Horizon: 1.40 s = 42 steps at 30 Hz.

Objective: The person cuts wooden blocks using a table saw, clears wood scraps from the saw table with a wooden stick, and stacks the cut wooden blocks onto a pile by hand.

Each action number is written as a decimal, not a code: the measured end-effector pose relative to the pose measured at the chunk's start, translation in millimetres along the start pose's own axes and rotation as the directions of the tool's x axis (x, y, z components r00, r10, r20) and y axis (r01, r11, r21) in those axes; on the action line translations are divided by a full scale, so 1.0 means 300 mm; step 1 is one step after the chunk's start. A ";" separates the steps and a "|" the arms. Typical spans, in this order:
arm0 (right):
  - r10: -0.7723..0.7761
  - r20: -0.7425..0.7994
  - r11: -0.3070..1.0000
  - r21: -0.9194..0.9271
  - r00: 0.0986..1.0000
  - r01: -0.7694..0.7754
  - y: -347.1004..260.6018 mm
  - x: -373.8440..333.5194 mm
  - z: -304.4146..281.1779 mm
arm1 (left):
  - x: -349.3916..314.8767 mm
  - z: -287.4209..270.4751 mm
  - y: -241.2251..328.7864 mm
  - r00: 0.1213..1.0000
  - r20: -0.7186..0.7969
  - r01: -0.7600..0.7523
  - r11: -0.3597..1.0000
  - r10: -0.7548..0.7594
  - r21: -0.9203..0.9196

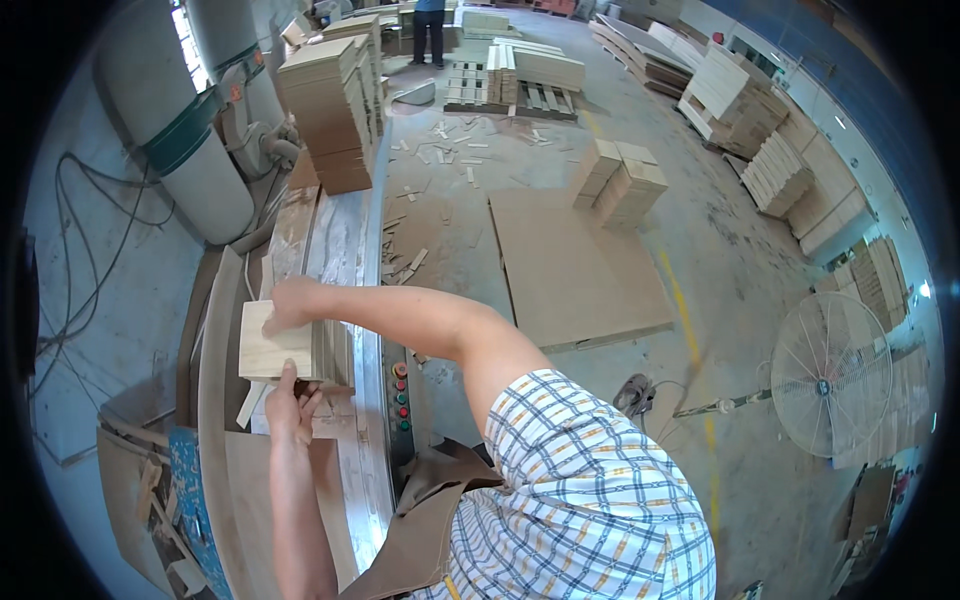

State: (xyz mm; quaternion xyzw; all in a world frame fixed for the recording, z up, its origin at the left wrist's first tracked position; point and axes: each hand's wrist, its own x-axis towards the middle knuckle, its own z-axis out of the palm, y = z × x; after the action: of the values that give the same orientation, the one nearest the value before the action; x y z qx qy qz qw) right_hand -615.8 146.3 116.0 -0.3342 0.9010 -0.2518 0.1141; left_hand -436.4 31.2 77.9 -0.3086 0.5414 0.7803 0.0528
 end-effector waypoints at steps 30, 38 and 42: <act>-0.361 0.761 0.673 0.613 0.540 -0.413 -0.534 -0.301 0.579 | -0.655 -0.486 -0.592 0.874 -0.472 -0.335 0.845 0.114 -0.417; -0.696 0.515 0.654 0.166 0.501 0.738 -0.939 -0.375 0.685 | -0.849 -0.667 -0.836 0.418 -0.836 -0.322 0.919 0.356 0.230; -0.801 0.533 0.395 0.130 0.271 0.909 -1.032 -0.357 0.716 | -0.884 -0.749 -0.736 0.357 -0.789 -0.246 0.865 0.500 0.437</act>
State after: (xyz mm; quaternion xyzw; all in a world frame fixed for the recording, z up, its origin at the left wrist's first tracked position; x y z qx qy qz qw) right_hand -286.3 -65.3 102.2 -0.8306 0.5268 -0.0801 0.1620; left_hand -35.9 -9.0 -8.7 -0.5257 0.6347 0.4213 -0.3786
